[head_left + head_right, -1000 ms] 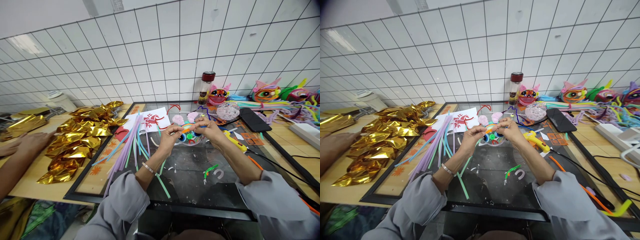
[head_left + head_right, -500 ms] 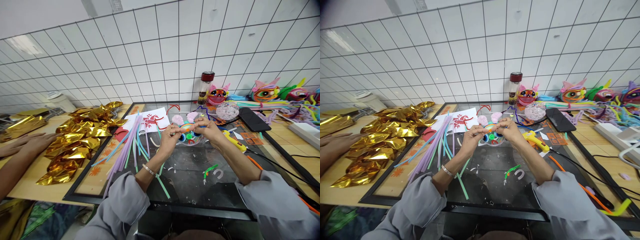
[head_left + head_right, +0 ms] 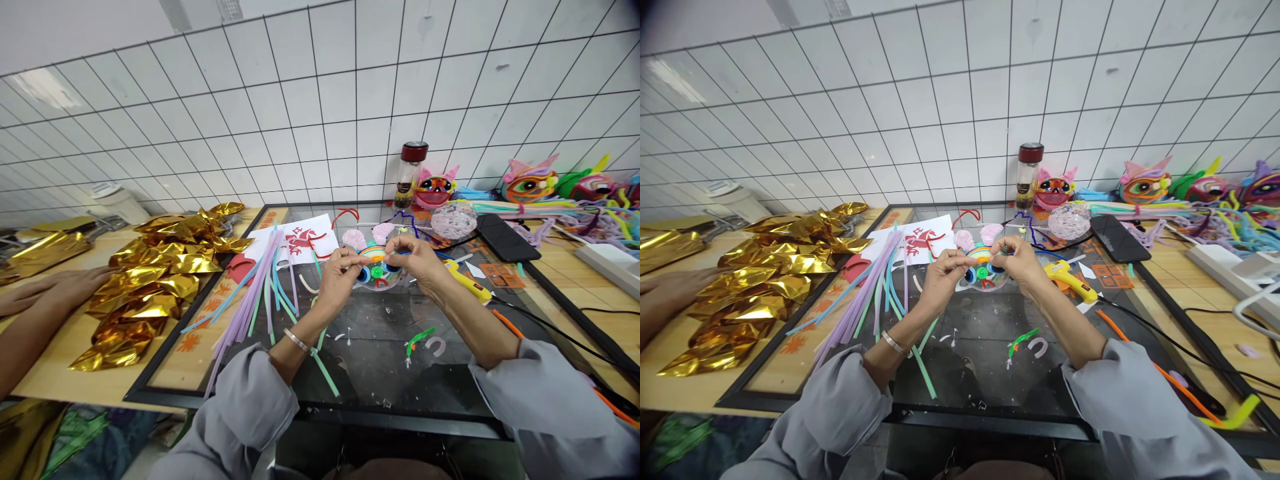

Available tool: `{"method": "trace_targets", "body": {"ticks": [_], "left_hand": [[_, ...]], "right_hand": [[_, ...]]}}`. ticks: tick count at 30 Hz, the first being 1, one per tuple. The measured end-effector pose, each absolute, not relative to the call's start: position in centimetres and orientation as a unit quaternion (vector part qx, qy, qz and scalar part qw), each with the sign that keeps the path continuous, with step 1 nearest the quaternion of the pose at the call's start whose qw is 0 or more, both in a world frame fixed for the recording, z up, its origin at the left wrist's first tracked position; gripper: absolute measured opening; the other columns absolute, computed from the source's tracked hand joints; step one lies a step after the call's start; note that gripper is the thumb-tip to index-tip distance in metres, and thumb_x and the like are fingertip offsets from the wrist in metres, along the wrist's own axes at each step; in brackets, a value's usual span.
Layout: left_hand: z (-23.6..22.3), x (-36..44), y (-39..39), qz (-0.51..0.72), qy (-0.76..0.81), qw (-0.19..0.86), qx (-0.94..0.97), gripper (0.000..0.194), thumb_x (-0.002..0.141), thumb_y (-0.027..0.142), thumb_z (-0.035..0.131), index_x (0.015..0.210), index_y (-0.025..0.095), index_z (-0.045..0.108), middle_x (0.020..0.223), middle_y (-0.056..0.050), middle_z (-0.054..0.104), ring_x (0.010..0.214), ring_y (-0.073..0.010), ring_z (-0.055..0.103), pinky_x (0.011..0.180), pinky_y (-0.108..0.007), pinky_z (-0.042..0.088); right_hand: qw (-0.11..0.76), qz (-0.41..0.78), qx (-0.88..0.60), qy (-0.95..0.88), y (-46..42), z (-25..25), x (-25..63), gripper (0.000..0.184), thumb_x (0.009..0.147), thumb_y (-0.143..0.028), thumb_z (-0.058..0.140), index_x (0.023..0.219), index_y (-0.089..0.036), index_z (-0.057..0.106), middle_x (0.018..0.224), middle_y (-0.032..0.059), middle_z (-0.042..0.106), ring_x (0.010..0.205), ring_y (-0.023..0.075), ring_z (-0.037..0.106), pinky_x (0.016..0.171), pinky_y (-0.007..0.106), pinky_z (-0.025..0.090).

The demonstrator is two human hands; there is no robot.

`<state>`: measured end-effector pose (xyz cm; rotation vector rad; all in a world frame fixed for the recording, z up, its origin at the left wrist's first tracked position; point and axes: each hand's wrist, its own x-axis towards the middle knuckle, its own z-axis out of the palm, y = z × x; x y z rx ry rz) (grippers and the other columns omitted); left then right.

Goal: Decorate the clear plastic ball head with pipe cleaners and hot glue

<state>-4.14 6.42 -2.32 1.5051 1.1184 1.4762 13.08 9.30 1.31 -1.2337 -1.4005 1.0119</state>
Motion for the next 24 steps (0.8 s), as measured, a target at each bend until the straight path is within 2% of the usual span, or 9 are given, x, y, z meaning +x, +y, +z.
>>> {"method": "trace_targets", "body": {"ticks": [8, 18, 24], "left_hand": [[-2.5, -4.2, 6.5, 0.570, 0.431, 0.364, 0.597, 0.023, 0.080, 0.013, 0.063, 0.086, 0.027, 0.080, 0.090, -0.003, 0.058, 0.088, -0.0150, 0.055, 0.081, -0.026, 0.044], [-2.0, -4.1, 6.3, 0.573, 0.439, 0.377, 0.580, 0.024, 0.078, 0.009, 0.062, 0.079, 0.025, 0.080, 0.088, -0.003, 0.058, 0.087, -0.0150, 0.055, 0.081, -0.026, 0.044], [-2.2, -4.0, 6.3, 0.581, 0.436, 0.377, 0.575, 0.021, 0.078, 0.012, 0.064, 0.080, 0.025, 0.080, 0.089, -0.003, 0.057, 0.087, -0.0154, 0.055, 0.080, -0.026, 0.044]], "right_hand": [[0.481, 0.413, -0.516, -0.576, 9.4, 1.6, 13.0, 0.012, 0.046, -0.020, 0.070, 0.056, -0.019, 0.064, 0.075, 0.0002, 0.053, 0.074, 0.0161, 0.047, 0.069, 0.032, 0.037], [0.485, 0.412, -0.503, -0.585, 10.0, 0.3, 13.6, 0.012, 0.050, -0.022, 0.073, 0.060, -0.020, 0.068, 0.079, 0.0015, 0.057, 0.077, 0.0172, 0.051, 0.071, 0.032, 0.041], [0.485, 0.404, -0.505, -0.589, 10.0, 0.3, 13.5, 0.012, 0.050, -0.024, 0.072, 0.060, -0.020, 0.067, 0.077, 0.0015, 0.058, 0.076, 0.0176, 0.052, 0.072, 0.033, 0.042]]}}
